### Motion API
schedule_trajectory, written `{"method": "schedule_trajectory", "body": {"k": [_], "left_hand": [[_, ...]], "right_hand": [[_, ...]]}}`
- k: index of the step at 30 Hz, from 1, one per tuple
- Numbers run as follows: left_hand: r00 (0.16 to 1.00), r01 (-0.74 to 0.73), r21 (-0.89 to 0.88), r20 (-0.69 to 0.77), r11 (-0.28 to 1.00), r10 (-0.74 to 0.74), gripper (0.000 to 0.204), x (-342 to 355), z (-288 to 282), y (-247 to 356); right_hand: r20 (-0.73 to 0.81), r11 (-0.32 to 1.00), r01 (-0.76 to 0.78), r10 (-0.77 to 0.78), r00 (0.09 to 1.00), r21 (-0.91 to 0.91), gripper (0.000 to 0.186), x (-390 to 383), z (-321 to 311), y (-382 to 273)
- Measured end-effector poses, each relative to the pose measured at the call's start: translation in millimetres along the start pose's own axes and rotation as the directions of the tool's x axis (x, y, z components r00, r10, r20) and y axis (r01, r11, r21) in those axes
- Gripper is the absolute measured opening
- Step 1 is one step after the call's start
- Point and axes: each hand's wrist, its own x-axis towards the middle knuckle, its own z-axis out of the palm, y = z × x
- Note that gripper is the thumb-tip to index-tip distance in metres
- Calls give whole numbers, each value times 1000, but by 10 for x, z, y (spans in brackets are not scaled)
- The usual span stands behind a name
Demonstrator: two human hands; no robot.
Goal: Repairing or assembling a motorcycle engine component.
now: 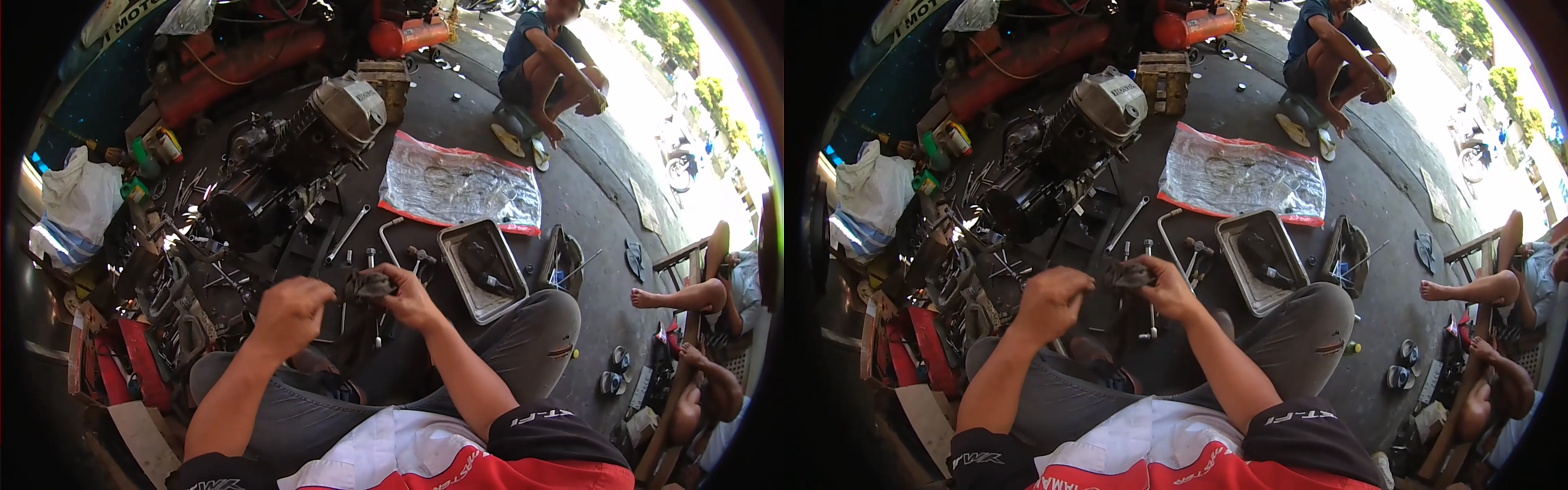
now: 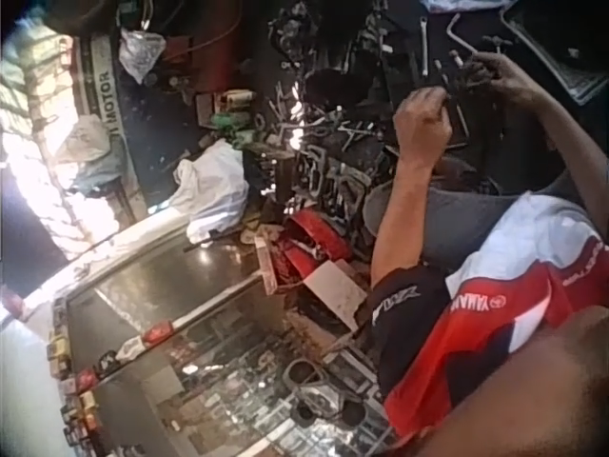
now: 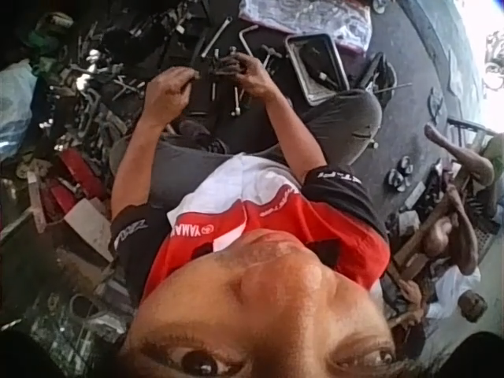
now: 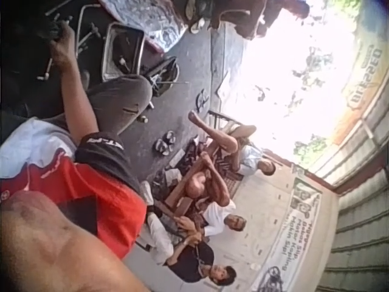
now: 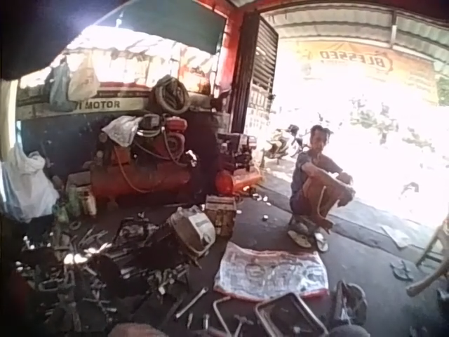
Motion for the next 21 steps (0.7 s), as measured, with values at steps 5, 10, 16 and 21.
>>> {"method": "schedule_trajectory", "body": {"k": [5, 10, 16, 21], "left_hand": [[946, 178, 214, -308, 961, -106, 21, 87, -361, -252], [910, 341, 421, -373, 840, -182, 50, 89, -565, -660], [749, 630, 33, -290, 776, -595, 73, 172, -533, -929], [729, 631, -20, -327, 775, -601, 63, 343, -499, -936]], "right_hand": [[-167, 875, -232, 176, 970, -425, 66, 96, -425, 922], [-245, 669, -479, 418, 875, -568, 74, 220, -889, 1718], [-397, 344, -490, 306, 865, -801, 54, 772, -2329, 1613], [-618, 159, -655, 229, 752, -739, 38, 1073, -3662, 1328]]}}
